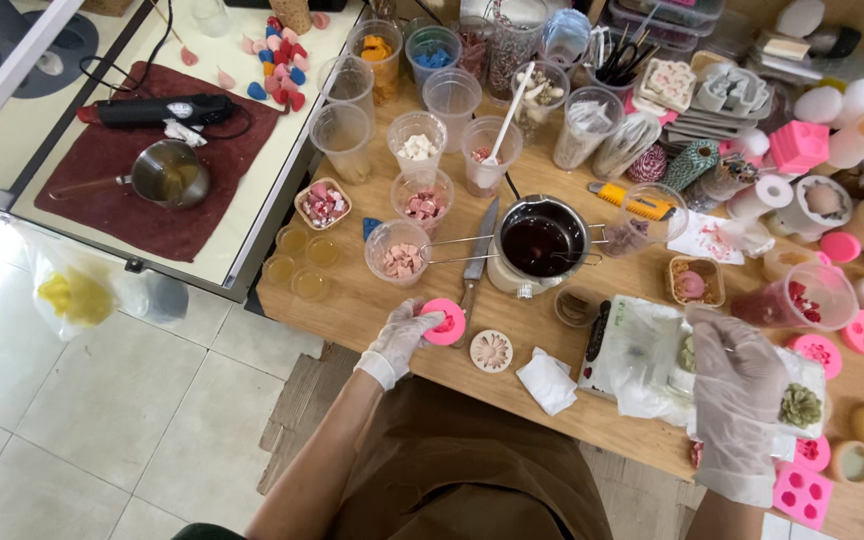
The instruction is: The person removes various molded wax shapes from silicone molds by hand and then pours dark liquid wax from a small pot into a flower-shaped mold.
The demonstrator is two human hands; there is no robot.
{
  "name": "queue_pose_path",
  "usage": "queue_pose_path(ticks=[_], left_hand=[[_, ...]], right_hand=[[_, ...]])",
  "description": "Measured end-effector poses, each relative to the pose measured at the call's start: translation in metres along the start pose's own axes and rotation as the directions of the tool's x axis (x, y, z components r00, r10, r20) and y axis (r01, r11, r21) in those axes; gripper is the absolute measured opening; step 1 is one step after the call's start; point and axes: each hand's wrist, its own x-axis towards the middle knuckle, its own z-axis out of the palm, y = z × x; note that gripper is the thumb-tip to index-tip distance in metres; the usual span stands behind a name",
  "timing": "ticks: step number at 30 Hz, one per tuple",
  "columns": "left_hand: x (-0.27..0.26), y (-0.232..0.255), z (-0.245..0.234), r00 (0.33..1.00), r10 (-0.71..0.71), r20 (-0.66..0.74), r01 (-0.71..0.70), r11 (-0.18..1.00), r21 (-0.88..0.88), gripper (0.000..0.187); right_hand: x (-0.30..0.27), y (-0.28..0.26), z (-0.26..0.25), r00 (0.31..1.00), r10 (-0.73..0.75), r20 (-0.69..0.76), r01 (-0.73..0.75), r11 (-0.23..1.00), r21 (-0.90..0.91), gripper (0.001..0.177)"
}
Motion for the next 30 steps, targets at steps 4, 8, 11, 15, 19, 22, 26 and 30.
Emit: queue_pose_path(ticks=[4, 8, 11, 15, 19, 22, 26, 30], left_hand=[[-0.024, 0.017, 0.015, 0.998, -0.024, -0.062, 0.023, 1.0, -0.007, 0.045], [-0.06, 0.054, 0.042, 0.992, 0.074, 0.1, -0.055, 0.982, -0.182, 0.038], [-0.07, 0.08, 0.073, 0.983, 0.069, 0.17, -0.029, 0.974, -0.226, 0.039], [-0.072, 0.097, 0.127, 0.966, 0.028, 0.257, 0.008, 0.991, -0.136, 0.038], [-0.072, 0.1, 0.146, 0.966, 0.05, 0.255, -0.042, 0.998, -0.036, 0.037], [-0.071, 0.097, 0.146, 0.958, 0.058, 0.282, -0.032, 0.995, -0.096, 0.035], [-0.078, 0.093, 0.146, 0.949, 0.099, 0.3, -0.07, 0.992, -0.104, 0.032], [-0.086, 0.1, 0.151, 0.963, -0.041, 0.265, 0.058, 0.997, -0.057, 0.034]], right_hand=[[0.002, 0.006, 0.016, 0.997, 0.039, 0.067, -0.036, 0.998, -0.042, 0.023], [0.0, -0.004, 0.044, 0.981, -0.079, 0.179, 0.081, 0.997, -0.005, 0.029], [-0.009, -0.017, 0.064, 0.914, -0.253, 0.316, 0.347, 0.892, -0.29, 0.038], [-0.025, -0.024, 0.067, 0.88, 0.019, 0.474, -0.08, 0.991, 0.108, 0.056], [-0.024, -0.011, 0.027, 0.945, 0.048, 0.325, 0.008, 0.986, -0.169, 0.054], [-0.014, 0.01, -0.006, 0.977, -0.075, 0.201, 0.167, 0.854, -0.493, 0.066], [0.008, 0.043, -0.009, 0.982, 0.048, 0.185, 0.129, 0.549, -0.826, 0.105], [0.009, 0.07, -0.012, 0.968, -0.146, 0.202, 0.248, 0.503, -0.828, 0.097]])
